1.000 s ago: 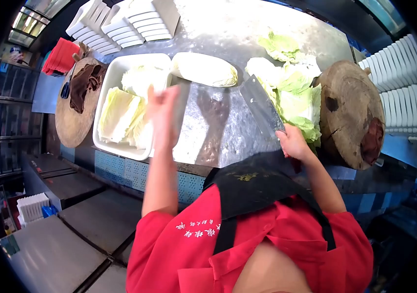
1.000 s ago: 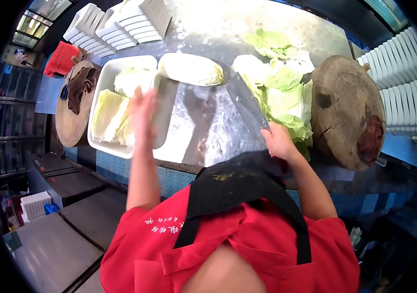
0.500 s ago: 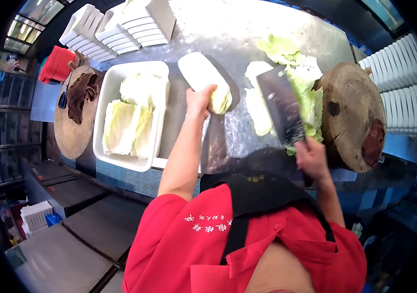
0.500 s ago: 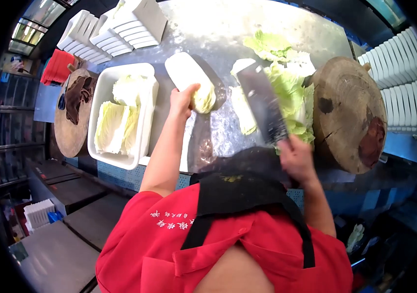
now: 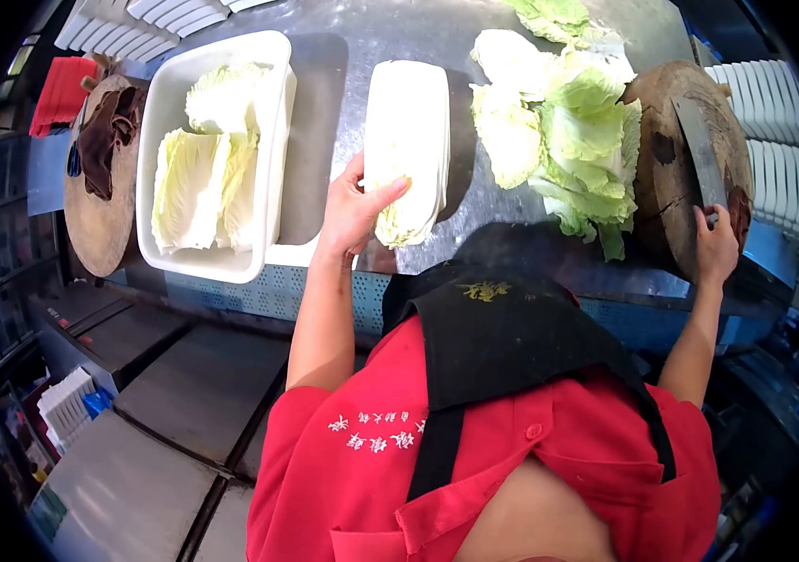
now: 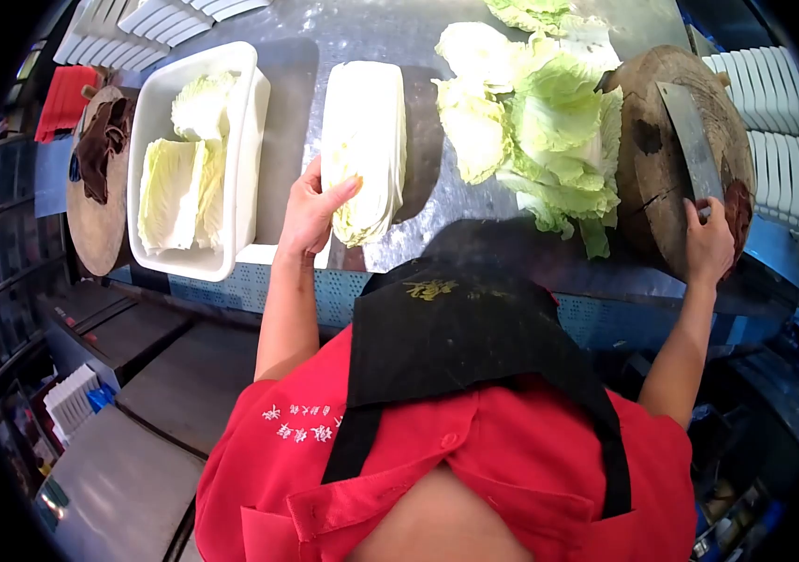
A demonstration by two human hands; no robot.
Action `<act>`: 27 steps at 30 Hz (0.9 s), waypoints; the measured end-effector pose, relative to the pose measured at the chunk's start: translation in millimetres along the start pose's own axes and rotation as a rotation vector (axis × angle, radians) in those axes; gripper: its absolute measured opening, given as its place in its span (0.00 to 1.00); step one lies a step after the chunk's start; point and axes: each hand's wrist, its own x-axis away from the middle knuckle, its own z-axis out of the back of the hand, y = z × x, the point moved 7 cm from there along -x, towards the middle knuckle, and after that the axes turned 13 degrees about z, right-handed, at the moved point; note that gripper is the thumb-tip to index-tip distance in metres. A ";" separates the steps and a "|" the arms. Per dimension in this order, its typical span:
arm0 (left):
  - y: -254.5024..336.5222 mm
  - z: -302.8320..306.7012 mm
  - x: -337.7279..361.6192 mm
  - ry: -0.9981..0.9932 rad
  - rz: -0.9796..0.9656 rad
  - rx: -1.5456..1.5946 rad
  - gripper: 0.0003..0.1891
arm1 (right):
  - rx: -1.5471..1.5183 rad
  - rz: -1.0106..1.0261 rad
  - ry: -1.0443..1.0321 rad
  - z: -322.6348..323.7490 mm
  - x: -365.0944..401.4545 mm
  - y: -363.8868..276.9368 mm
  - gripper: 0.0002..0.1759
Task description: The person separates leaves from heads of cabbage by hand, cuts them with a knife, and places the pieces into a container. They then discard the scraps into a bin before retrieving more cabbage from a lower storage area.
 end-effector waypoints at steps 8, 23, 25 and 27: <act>2.0 -12.2 12.2 -0.042 -0.019 -0.055 0.32 | -0.991 0.344 -0.172 7.0 -1.2 -192.0 0.16; -24.2 31.5 5.0 0.095 -0.047 -0.157 0.21 | -1.179 0.428 -0.363 -65.5 29.0 -358.4 0.31; -18.2 37.1 0.9 0.184 -0.164 -0.378 0.21 | -1.221 0.396 -0.369 -70.9 23.4 -354.9 0.30; -16.1 33.2 2.3 0.174 -0.109 -0.282 0.20 | -1.410 0.216 -0.602 -81.1 25.6 -351.0 0.26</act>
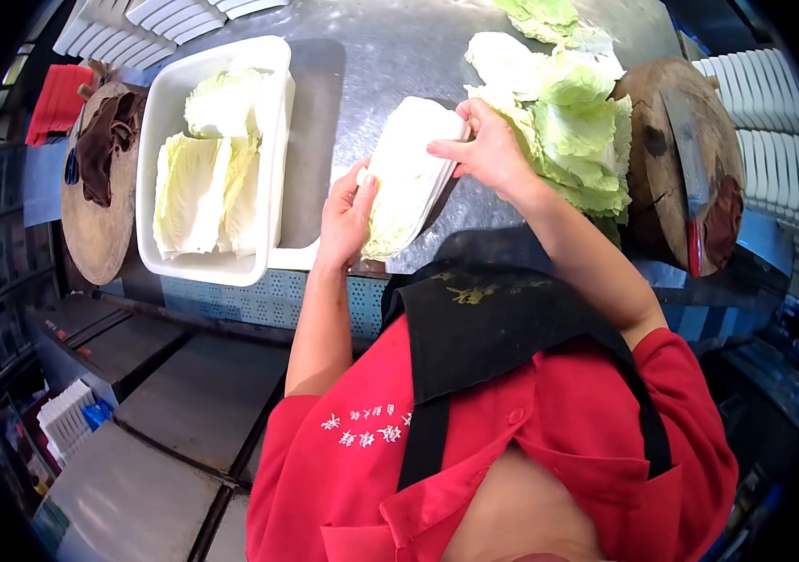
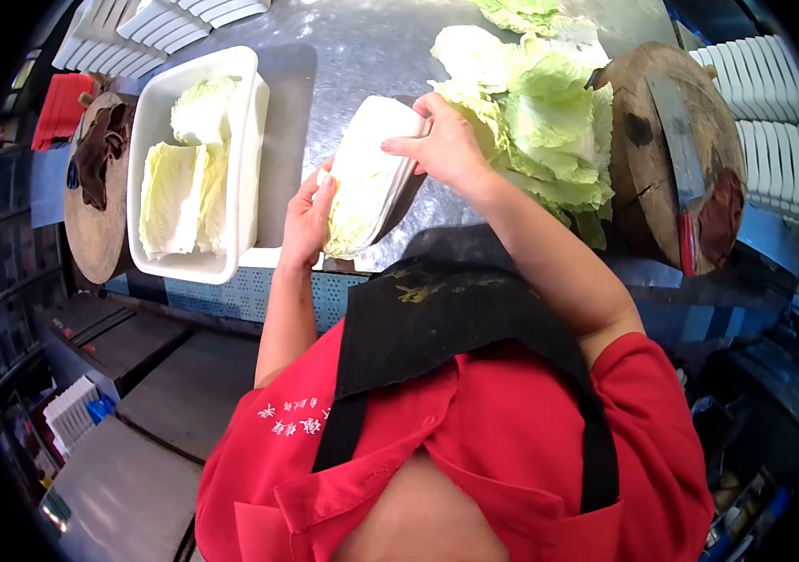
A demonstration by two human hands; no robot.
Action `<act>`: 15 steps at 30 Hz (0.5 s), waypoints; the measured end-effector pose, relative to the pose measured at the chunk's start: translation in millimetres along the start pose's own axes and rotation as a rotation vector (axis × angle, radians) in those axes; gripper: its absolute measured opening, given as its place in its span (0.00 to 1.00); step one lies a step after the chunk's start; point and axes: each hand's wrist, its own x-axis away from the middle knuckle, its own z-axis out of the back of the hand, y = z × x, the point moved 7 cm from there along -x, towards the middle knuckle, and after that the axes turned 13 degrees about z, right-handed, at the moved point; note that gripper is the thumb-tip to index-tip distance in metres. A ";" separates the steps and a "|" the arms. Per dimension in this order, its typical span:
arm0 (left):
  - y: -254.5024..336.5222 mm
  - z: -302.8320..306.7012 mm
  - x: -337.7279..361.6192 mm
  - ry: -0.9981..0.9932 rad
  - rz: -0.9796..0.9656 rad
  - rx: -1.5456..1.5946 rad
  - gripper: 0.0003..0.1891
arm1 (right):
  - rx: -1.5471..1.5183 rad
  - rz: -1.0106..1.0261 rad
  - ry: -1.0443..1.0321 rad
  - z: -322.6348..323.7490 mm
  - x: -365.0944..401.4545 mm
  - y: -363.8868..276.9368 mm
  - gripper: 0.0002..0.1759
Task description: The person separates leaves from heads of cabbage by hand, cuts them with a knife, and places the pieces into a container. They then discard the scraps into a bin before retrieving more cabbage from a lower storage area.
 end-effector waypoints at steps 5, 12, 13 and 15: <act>3.7 3.5 -1.1 0.028 0.117 0.112 0.20 | -0.216 0.091 -0.249 9.5 15.6 -39.1 0.17; 9.4 14.2 0.8 0.182 -0.068 -0.143 0.20 | -0.037 0.250 -0.320 38.8 48.3 -63.6 0.08; 17.8 16.8 4.0 0.285 -0.235 -0.369 0.21 | -0.114 0.273 -0.292 44.3 55.1 -72.4 0.07; 18.9 20.2 2.8 0.333 -0.244 -0.446 0.22 | -0.277 0.352 -0.239 59.1 65.1 -87.6 0.06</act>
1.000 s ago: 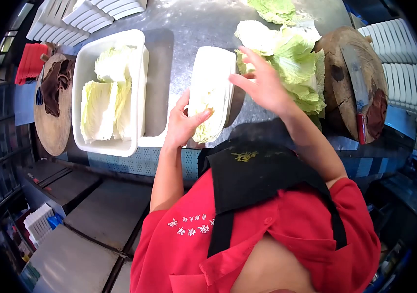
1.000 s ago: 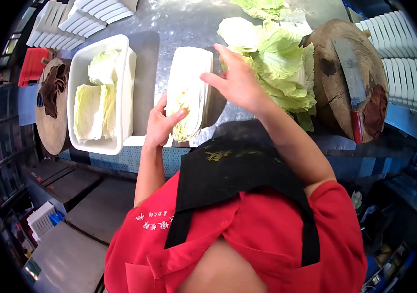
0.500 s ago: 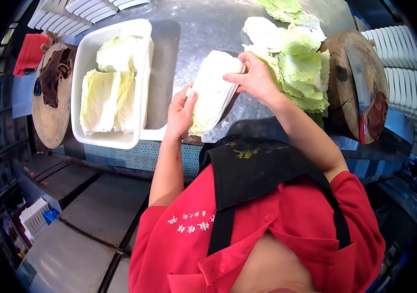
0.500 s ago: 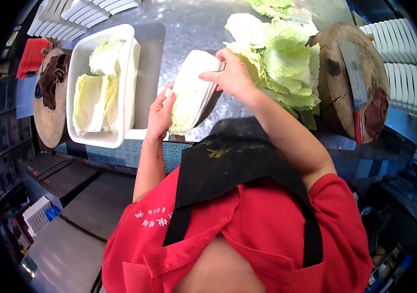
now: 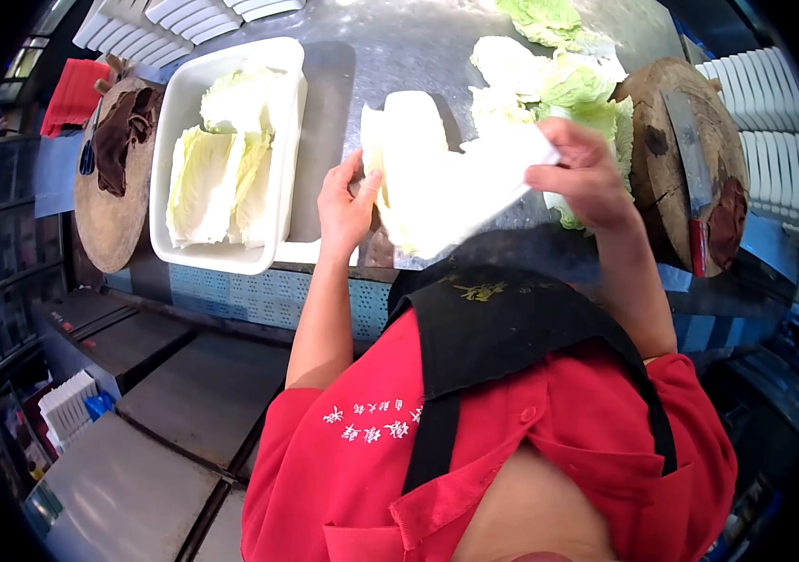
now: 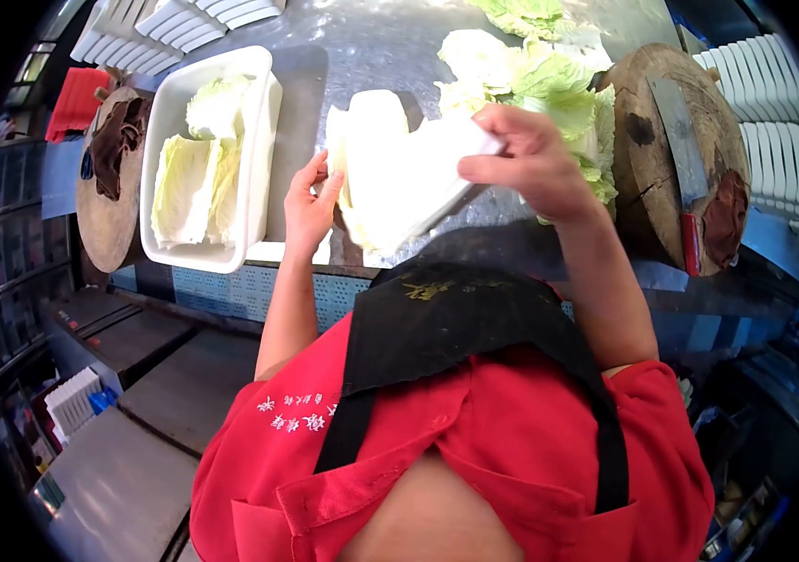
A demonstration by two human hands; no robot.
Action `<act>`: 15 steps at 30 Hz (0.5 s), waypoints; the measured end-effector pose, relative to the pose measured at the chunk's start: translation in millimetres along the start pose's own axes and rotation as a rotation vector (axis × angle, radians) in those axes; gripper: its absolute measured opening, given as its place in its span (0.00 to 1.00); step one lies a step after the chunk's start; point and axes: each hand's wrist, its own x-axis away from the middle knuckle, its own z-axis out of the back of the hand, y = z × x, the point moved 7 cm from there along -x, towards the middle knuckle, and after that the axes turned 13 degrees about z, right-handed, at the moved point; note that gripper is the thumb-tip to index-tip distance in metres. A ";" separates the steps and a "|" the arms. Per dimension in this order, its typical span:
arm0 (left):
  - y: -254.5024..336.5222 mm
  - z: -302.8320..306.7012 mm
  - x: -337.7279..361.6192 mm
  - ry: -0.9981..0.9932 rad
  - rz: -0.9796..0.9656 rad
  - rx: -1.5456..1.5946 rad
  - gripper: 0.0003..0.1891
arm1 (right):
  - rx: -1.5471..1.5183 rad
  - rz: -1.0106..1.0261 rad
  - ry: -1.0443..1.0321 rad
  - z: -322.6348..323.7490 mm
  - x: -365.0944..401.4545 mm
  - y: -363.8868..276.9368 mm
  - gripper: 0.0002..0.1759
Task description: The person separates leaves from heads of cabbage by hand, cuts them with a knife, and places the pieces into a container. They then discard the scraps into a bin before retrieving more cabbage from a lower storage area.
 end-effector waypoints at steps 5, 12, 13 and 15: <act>18.4 -7.3 3.5 0.076 -0.157 -0.253 0.25 | -0.107 0.191 0.187 39.7 11.1 -44.5 0.05; 16.3 -41.5 4.3 -0.007 0.189 0.075 0.28 | -0.202 0.226 0.325 50.2 15.5 -57.1 0.04; 12.7 -42.7 1.9 -0.003 0.184 0.077 0.28 | -0.202 0.232 0.322 57.8 20.5 -58.8 0.04; -1.0 -40.6 -7.0 0.035 0.168 0.160 0.29 | 0.049 0.123 0.198 77.0 34.3 -54.1 0.07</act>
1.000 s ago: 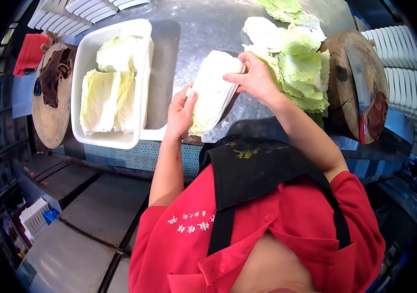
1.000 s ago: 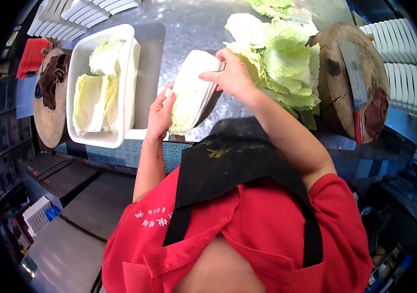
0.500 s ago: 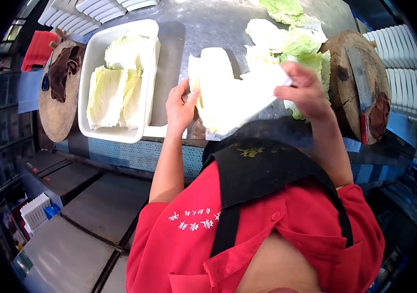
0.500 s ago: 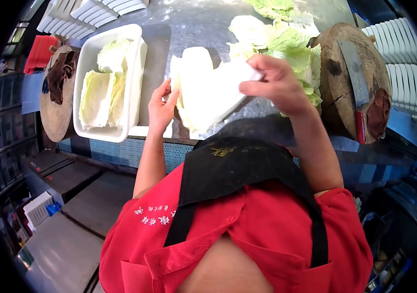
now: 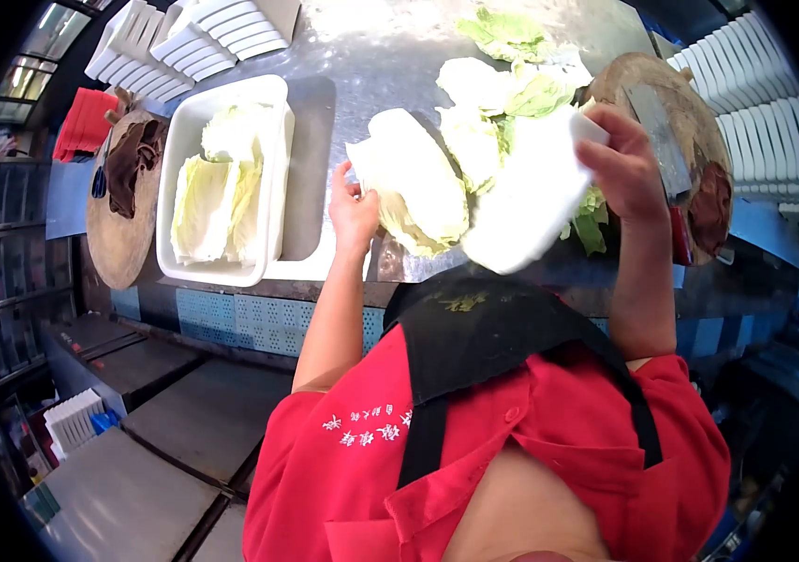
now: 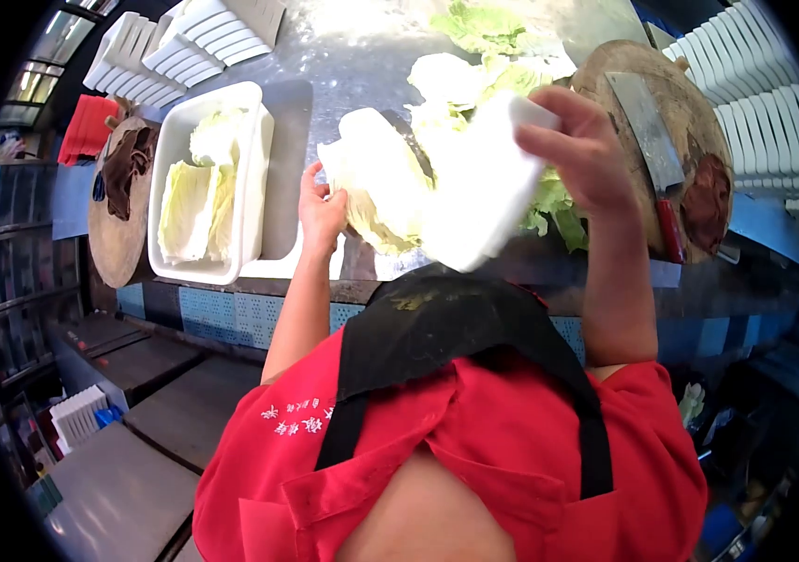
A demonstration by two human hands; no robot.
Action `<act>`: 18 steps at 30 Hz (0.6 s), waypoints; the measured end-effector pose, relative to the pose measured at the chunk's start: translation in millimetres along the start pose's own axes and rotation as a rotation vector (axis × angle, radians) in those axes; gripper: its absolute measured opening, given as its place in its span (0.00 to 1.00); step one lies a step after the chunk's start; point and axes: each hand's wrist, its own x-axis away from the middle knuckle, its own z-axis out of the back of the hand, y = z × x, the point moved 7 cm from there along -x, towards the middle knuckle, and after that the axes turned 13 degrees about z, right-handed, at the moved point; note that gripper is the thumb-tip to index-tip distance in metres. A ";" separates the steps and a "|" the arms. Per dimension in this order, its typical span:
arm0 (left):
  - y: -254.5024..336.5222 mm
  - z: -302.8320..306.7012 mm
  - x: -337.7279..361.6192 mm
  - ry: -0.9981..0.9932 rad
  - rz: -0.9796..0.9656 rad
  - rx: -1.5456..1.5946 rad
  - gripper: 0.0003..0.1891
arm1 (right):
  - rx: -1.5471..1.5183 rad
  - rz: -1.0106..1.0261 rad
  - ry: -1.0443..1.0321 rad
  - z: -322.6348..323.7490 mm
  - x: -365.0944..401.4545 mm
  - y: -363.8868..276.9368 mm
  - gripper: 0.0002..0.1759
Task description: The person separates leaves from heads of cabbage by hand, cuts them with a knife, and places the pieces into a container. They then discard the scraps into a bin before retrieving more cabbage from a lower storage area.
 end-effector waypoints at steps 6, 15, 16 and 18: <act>9.8 44.7 7.3 0.078 -0.001 0.311 0.25 | -0.157 -0.058 0.096 35.1 22.7 2.2 0.10; 124.1 123.1 54.7 0.362 -0.416 0.232 0.17 | 0.093 0.037 0.086 3.4 0.2 -2.8 0.10; 138.9 121.1 62.0 0.378 -0.479 0.199 0.16 | 0.097 0.097 0.073 -6.9 -6.1 -7.8 0.10; 157.4 114.4 70.6 0.407 -0.534 0.270 0.14 | 0.223 0.117 0.041 -28.0 -19.8 -27.3 0.11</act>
